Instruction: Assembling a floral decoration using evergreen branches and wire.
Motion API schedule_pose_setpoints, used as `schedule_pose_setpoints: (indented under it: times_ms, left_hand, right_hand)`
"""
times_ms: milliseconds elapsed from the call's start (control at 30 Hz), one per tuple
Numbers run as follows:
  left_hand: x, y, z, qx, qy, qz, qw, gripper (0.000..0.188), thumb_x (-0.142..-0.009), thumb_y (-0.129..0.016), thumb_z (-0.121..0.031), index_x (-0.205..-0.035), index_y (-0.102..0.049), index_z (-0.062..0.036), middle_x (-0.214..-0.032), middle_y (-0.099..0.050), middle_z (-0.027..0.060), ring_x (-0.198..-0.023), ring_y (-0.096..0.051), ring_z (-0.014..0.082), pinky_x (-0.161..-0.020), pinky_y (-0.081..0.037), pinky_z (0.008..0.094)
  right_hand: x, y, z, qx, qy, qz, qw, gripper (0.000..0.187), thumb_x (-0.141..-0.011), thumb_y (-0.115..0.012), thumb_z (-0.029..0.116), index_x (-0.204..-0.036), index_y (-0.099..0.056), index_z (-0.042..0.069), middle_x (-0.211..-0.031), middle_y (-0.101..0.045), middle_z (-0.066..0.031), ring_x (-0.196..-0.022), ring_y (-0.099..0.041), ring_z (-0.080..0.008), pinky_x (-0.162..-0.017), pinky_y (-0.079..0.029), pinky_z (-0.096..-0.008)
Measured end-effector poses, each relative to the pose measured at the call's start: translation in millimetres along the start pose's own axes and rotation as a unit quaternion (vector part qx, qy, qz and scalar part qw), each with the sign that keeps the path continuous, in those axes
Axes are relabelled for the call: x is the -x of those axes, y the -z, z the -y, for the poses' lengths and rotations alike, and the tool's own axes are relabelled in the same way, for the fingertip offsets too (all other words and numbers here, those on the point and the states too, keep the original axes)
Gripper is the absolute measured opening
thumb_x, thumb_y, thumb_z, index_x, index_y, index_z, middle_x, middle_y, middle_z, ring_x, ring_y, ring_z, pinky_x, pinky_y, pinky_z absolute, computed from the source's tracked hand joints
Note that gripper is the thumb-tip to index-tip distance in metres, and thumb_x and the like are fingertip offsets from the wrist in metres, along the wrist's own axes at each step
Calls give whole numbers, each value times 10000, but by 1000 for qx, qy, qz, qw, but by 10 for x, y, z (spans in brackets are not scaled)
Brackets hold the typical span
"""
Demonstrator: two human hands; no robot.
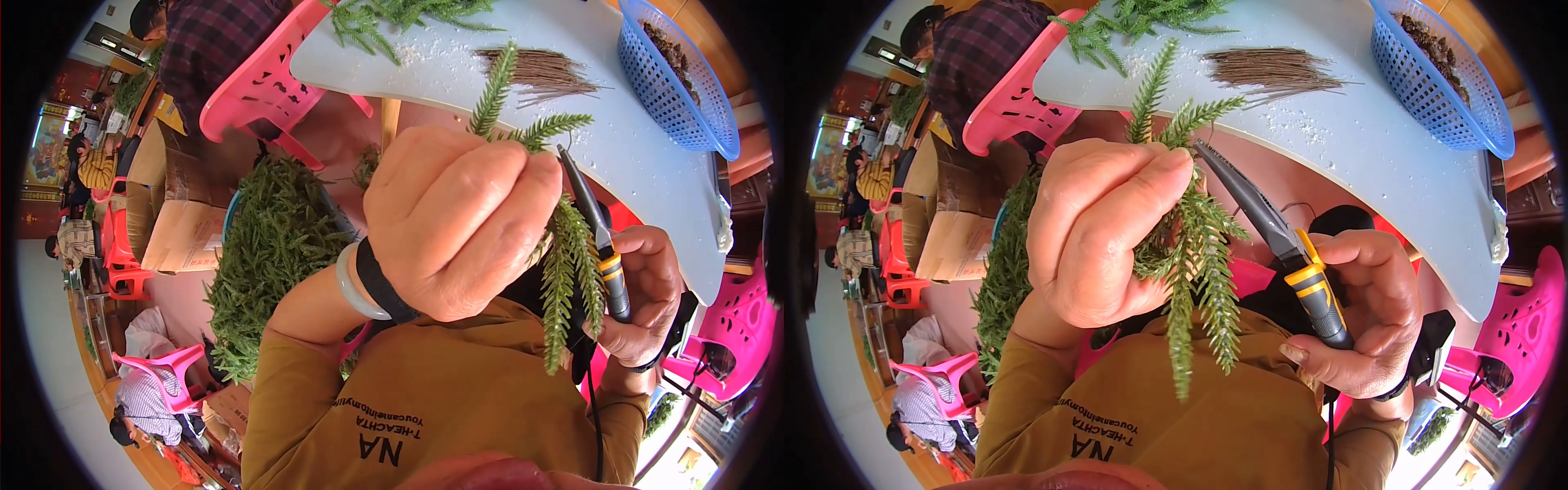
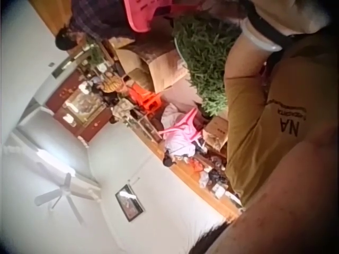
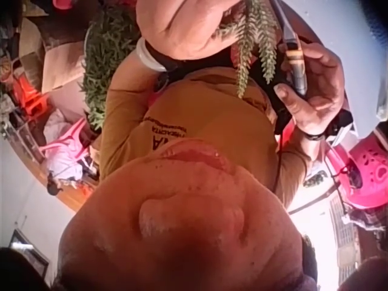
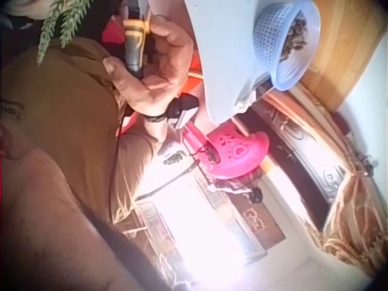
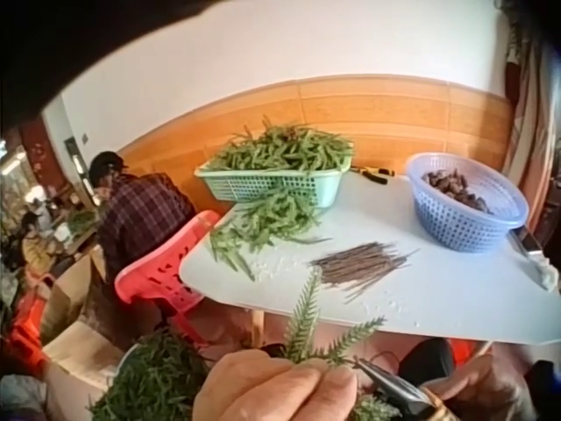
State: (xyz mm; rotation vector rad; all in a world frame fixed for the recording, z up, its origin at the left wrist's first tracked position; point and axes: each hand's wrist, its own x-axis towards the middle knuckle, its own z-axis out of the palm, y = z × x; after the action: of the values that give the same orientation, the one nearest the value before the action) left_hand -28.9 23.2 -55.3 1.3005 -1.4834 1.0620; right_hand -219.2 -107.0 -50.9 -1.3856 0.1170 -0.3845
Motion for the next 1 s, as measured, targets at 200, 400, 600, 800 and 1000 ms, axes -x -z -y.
schedule_pose_setpoints:
  times_ms: [200,400,600,800,1000]
  left_hand:
    - [-15,9,-45,32,58,14,998,297,-558,-675,-52,-836,-609,28,-748,-553,100,-589,-524,220,-491,-407,296]
    - [-69,37,-20,201,207,63,955,277,-631,-666,1,-896,-592,31,-712,-583,104,-594,-551,185,-530,-435,258]
    - [-262,191,-114,447,575,124,674,205,-721,-604,-33,-914,-584,36,-736,-605,111,-511,-536,130,-485,-431,230]
    - [-298,238,-18,602,690,106,386,210,-744,-560,-93,-915,-587,26,-777,-613,130,-385,-468,126,-391,-398,242]
    - [-253,210,-84,631,675,71,376,200,-742,-569,-105,-902,-591,14,-810,-614,131,-372,-443,122,-383,-381,238]
  right_hand:
    - [-15,29,-43,17,29,13,999,618,-592,-760,-3,-1106,-417,-23,-1110,-541,-168,-1062,-522,-227,-942,-373,-341]
    - [-46,95,-42,97,57,16,994,633,-590,-755,-30,-1121,-410,-15,-1122,-527,-176,-1072,-517,-232,-939,-375,-337]
    - [-43,158,-75,113,66,-8,991,681,-570,-759,-47,-1144,-393,-15,-1135,-517,-172,-1088,-510,-246,-941,-381,-341]
    - [-42,185,-117,116,106,-14,987,722,-559,-760,-49,-1168,-373,-20,-1146,-510,-177,-1098,-509,-262,-941,-392,-356]
    - [-60,168,-91,114,89,-17,989,732,-549,-768,-29,-1167,-376,-25,-1141,-517,-182,-1089,-515,-264,-937,-397,-358]
